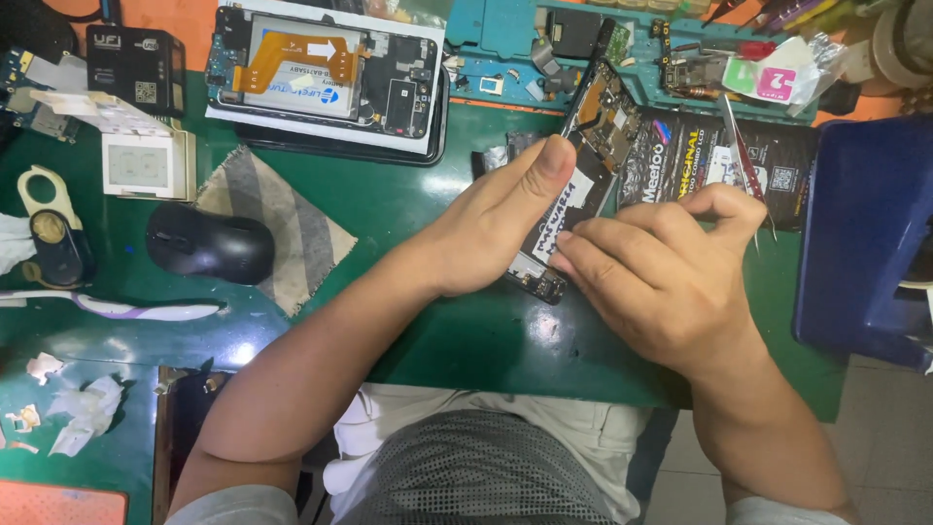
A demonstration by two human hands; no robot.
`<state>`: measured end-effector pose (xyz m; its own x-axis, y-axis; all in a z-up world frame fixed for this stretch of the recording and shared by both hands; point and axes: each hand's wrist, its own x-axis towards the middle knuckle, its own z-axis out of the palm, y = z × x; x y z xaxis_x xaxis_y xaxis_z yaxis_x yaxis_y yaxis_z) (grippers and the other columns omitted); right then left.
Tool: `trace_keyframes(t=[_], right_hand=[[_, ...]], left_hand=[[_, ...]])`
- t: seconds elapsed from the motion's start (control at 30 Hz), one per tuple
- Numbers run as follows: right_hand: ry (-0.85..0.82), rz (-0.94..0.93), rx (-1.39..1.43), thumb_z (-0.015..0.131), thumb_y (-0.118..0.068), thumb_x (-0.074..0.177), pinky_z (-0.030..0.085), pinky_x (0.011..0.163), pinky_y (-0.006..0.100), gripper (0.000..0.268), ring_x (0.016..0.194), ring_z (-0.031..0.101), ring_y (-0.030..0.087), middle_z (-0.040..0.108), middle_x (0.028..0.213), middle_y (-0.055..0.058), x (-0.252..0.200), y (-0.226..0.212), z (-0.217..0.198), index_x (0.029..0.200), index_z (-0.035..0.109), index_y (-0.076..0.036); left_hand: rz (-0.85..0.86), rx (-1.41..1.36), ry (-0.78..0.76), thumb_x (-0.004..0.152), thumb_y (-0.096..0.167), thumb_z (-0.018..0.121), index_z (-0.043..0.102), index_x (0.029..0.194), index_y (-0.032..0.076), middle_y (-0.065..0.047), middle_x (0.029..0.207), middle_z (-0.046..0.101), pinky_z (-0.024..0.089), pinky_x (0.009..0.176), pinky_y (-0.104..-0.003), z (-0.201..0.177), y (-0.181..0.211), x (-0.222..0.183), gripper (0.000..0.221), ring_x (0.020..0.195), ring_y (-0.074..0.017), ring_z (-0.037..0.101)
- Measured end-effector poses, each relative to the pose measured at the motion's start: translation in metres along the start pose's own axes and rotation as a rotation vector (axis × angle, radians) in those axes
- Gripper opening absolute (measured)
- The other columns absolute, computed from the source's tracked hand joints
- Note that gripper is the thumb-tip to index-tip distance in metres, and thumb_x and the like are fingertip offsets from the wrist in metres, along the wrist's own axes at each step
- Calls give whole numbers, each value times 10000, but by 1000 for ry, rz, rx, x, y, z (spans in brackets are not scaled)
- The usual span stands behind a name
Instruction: Connecting internal ribbon cables and assembling components of a smartphone on a repair bench.
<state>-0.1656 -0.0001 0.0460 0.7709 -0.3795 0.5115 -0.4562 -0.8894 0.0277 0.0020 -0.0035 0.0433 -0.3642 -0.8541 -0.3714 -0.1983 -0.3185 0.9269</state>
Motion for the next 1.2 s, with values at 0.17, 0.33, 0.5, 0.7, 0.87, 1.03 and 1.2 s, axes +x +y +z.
trace_keyframes(t=[0.17,0.33,0.5,0.7,0.87,1.03,1.2], right_hand=[[-14,3,41,626,-166,864,238,729,375,73,688,551,148,628,839,-28,-1,1,-2,830,588,-114],[-34,0,55,651,-185,855,238,737,373,92,697,550,139,623,853,-38,-1,1,-3,852,591,-115],[-22,2,63,643,-161,853,239,731,371,77,683,551,143,622,833,-33,0,0,-3,832,582,-118],[65,33,35,642,-133,838,229,717,352,68,673,561,146,635,821,-18,1,-2,-4,805,596,-95],[301,278,217,558,-80,820,290,740,344,87,670,536,225,588,809,115,-14,-2,5,838,606,-10],[412,656,625,489,-84,848,394,748,290,149,808,474,230,489,877,159,-26,-1,27,921,494,46],[308,814,1536,458,-81,786,451,663,256,340,700,538,143,559,850,162,-23,-9,42,1075,445,98]], left_hand=[[13,-28,-8,590,677,109,442,882,103,-3,905,453,323,811,-263,0,-3,1,725,880,-113,394],[49,-16,2,650,650,113,321,721,142,26,693,308,294,655,-241,1,-7,1,554,685,-119,306],[37,4,-5,663,639,124,322,716,141,29,689,329,304,639,-246,2,-9,2,539,672,-114,325],[166,-116,35,703,642,176,405,821,125,36,819,376,322,791,-239,3,-17,4,578,816,-89,358],[443,-437,2,857,465,282,268,1297,3,-111,1332,336,213,1087,-299,3,-30,8,638,1266,-182,296],[584,-536,25,899,189,388,279,1300,-21,-121,1296,390,265,1094,-337,4,-49,15,466,1239,-215,359],[707,-700,-88,734,-37,468,281,1270,52,-147,1031,548,506,731,-358,1,-77,33,574,873,-178,572]])
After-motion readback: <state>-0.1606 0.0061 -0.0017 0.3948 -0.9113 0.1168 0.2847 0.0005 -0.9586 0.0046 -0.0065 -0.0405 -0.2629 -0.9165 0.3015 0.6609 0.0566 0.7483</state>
